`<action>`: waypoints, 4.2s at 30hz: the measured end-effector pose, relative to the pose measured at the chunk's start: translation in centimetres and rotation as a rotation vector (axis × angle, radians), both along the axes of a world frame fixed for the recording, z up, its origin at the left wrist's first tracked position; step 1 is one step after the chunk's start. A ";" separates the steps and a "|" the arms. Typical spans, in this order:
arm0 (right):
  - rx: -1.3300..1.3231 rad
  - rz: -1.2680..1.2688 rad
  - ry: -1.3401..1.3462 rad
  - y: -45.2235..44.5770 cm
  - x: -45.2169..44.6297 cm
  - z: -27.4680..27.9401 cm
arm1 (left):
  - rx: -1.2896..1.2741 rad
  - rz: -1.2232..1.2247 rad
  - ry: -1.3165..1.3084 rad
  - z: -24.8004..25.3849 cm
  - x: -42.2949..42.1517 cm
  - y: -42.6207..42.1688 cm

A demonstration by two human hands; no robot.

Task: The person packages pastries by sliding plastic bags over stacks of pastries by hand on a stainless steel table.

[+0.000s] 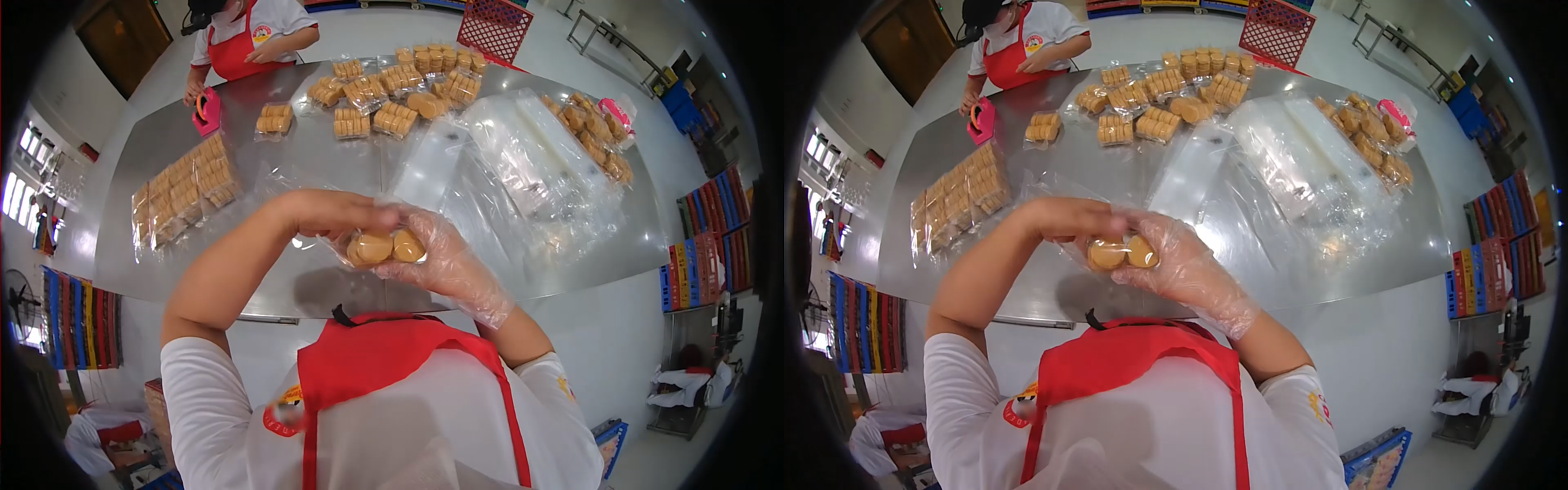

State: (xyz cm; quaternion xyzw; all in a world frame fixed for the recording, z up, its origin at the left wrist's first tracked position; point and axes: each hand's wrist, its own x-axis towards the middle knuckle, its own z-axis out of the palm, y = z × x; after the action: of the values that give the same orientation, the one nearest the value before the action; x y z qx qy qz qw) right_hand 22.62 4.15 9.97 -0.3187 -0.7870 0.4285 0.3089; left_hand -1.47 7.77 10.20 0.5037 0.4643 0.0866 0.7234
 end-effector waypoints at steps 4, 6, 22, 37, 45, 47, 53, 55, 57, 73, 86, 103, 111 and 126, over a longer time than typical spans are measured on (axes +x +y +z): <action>-0.530 -0.123 0.558 -0.2 0.8 -2.4 | 0.019 0.100 -0.720 -2.7 -2.2 -0.7; -0.740 -0.160 0.838 -0.9 0.6 -2.1 | 0.182 0.297 -0.774 -4.6 -1.1 -2.4; -0.828 -0.110 0.496 -1.9 0.4 -6.0 | 0.297 0.824 -0.349 -5.6 5.3 -9.7; -0.905 -0.095 0.515 0.2 -0.2 -3.0 | 0.689 0.876 -0.156 -4.5 5.7 -8.2; -0.780 -0.118 0.343 -0.4 0.7 -6.1 | -0.100 0.925 -0.469 -6.2 5.6 -9.5; -0.922 -0.168 0.345 -1.4 0.4 -5.5 | -0.099 0.927 -0.428 -6.8 5.6 -10.3; -1.072 -0.117 0.210 -2.8 0.8 -5.1 | -0.176 0.906 -0.434 -6.7 6.1 -11.9; -0.952 -0.072 0.189 -2.8 0.5 -5.6 | -0.154 0.907 -0.418 -6.0 6.6 -11.7; -0.981 -0.073 0.244 -3.1 0.2 -5.3 | -0.055 0.865 -0.370 -6.7 6.2 -11.7; -1.119 0.043 0.357 -2.9 1.1 -4.3 | -0.114 0.728 -0.462 -6.7 2.4 -13.2; -0.752 0.159 0.155 -2.9 2.4 -6.7 | 0.444 0.521 -0.335 -10.2 1.6 -13.7; -0.964 -0.090 0.400 -3.6 1.4 -7.7 | 0.897 0.802 0.227 -9.4 5.9 -9.7; -1.287 -0.104 0.977 -2.9 5.0 -10.2 | 1.400 0.328 0.969 -14.1 3.5 -8.6; -1.397 0.183 0.932 -0.7 7.3 -15.4 | 1.635 0.107 1.126 -10.9 2.2 10.8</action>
State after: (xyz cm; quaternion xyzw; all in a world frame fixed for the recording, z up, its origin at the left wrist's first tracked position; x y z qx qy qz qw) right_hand 29.88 3.43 -5.48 -0.1621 -0.1559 0.9277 0.2980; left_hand 0.77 18.56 -0.66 0.7934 0.5597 0.1608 -0.1771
